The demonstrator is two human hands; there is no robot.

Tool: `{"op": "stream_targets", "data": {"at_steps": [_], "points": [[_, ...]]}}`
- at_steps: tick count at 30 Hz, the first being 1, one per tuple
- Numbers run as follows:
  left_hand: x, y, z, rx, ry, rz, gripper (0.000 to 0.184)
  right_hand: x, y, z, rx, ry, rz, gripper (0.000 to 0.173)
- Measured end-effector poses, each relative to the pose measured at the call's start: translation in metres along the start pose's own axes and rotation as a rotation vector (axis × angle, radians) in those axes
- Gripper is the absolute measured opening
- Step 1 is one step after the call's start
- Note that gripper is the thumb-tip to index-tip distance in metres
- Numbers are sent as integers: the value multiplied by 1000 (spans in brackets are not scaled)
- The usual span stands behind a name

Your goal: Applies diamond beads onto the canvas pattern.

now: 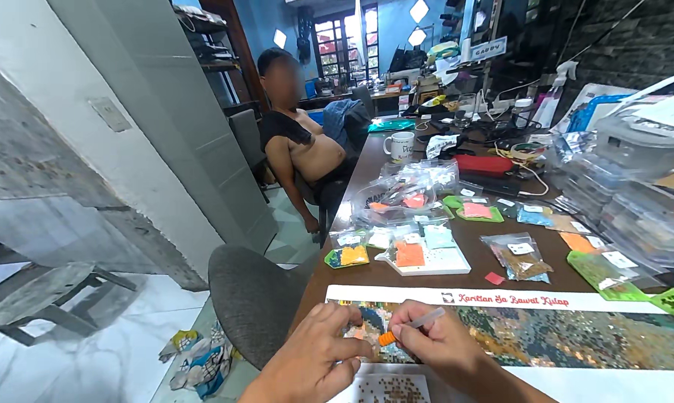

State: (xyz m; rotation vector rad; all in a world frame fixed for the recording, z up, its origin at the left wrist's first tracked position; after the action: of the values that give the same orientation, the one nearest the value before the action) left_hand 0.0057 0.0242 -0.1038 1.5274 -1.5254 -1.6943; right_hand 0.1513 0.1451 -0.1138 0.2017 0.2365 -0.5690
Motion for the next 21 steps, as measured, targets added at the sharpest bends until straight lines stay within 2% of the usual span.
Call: {"op": "stream_targets", "data": {"at_steps": [13,21], "points": [[-1,2,-3,-97,-20,-7,46,-1,-1,0,57,47,22,17],[-1,3,-3,-101,-23,5,44,1,-3,6,110,148,17,17]]}}
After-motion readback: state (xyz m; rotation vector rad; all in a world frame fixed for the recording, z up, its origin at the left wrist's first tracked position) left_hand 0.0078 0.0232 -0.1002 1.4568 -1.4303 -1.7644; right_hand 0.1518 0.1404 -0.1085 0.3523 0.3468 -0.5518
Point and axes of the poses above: each hand's wrist, its own x-axis away from the middle knuckle, its own y-axis out of the back of the hand, z = x × y, the point moved 6 cm from there along -x, towards the middle knuckle, and after that the axes turned 1 degree about -x, right-handed, at the moved point
